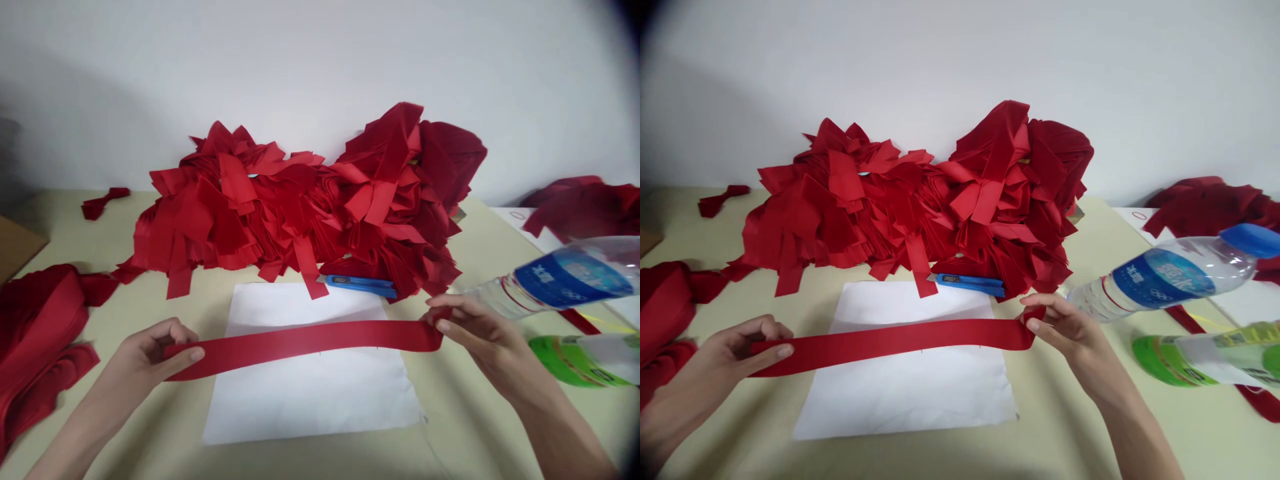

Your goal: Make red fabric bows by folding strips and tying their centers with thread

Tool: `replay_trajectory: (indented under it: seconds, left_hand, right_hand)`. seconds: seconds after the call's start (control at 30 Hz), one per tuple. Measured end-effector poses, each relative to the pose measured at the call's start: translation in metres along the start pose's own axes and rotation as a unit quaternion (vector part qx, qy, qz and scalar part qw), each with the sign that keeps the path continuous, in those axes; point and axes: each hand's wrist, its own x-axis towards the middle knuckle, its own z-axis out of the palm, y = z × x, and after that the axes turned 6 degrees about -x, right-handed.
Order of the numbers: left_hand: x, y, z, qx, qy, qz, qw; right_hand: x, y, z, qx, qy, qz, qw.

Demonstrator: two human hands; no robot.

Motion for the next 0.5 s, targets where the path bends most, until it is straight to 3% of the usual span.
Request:
replay_trajectory:
  seconds: [0.17, 0.5]
  left_hand:
    - [-0.001, -0.008, -0.005, 0.006, -0.021, -0.025, 0.999]
    - [0.001, -0.013, 0.001, 0.058, -0.021, -0.026, 0.998]
  right_hand:
    - [-0.002, 0.009, -0.002, -0.032, -0.063, 0.010, 0.997]
    - [-0.002, 0.024, -0.012, -0.039, -0.064, 0.033, 0.997]
